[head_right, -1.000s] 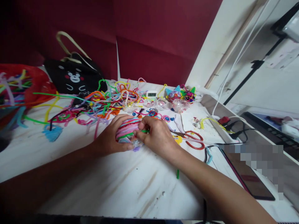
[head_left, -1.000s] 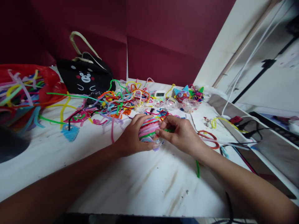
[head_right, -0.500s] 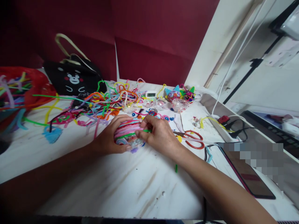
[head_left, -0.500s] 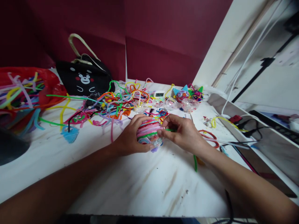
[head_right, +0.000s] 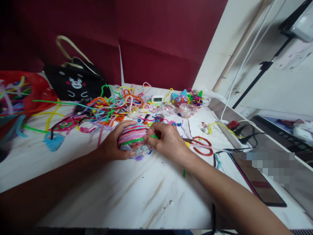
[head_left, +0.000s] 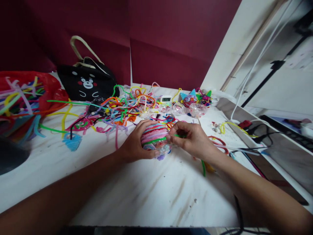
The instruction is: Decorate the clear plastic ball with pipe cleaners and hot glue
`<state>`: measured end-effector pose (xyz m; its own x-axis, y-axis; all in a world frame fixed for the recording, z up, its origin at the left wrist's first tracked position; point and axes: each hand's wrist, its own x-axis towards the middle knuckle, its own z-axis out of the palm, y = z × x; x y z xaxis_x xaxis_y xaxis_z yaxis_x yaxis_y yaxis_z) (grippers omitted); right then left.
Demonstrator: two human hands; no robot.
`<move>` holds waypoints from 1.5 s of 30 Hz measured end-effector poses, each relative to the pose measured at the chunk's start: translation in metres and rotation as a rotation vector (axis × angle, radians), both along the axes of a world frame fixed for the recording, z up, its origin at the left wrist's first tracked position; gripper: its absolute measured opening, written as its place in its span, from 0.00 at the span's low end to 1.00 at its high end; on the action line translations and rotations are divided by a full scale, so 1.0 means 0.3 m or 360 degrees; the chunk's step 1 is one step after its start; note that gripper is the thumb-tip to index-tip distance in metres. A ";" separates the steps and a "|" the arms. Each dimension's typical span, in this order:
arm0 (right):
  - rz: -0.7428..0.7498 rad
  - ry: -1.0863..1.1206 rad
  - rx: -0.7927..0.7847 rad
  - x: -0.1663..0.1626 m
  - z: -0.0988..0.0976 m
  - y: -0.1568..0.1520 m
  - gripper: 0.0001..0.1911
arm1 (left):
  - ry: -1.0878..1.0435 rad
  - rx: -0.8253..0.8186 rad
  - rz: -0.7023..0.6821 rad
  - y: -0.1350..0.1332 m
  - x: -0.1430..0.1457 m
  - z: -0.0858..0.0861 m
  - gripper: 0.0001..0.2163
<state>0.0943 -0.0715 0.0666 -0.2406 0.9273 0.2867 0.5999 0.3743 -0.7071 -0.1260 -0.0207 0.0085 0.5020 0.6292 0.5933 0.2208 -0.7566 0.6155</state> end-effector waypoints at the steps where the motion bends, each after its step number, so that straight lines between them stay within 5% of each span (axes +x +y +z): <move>1: -0.0007 0.0008 -0.0008 0.002 -0.002 0.000 0.09 | -0.0006 -0.0023 -0.0011 0.000 0.000 -0.001 0.39; 14: -0.0117 0.0052 -0.0085 -0.014 -0.013 0.009 0.06 | 0.0077 -0.0044 -0.0139 0.027 -0.009 -0.002 0.38; 26: -0.0062 -0.0072 -0.0009 -0.094 0.027 -0.008 0.04 | 0.0056 -0.0205 0.0196 -0.040 -0.016 0.082 0.20; 45: -0.0052 0.0027 -0.0024 -0.027 0.013 -0.020 0.03 | 0.0003 -0.0323 0.0220 -0.050 -0.009 0.076 0.20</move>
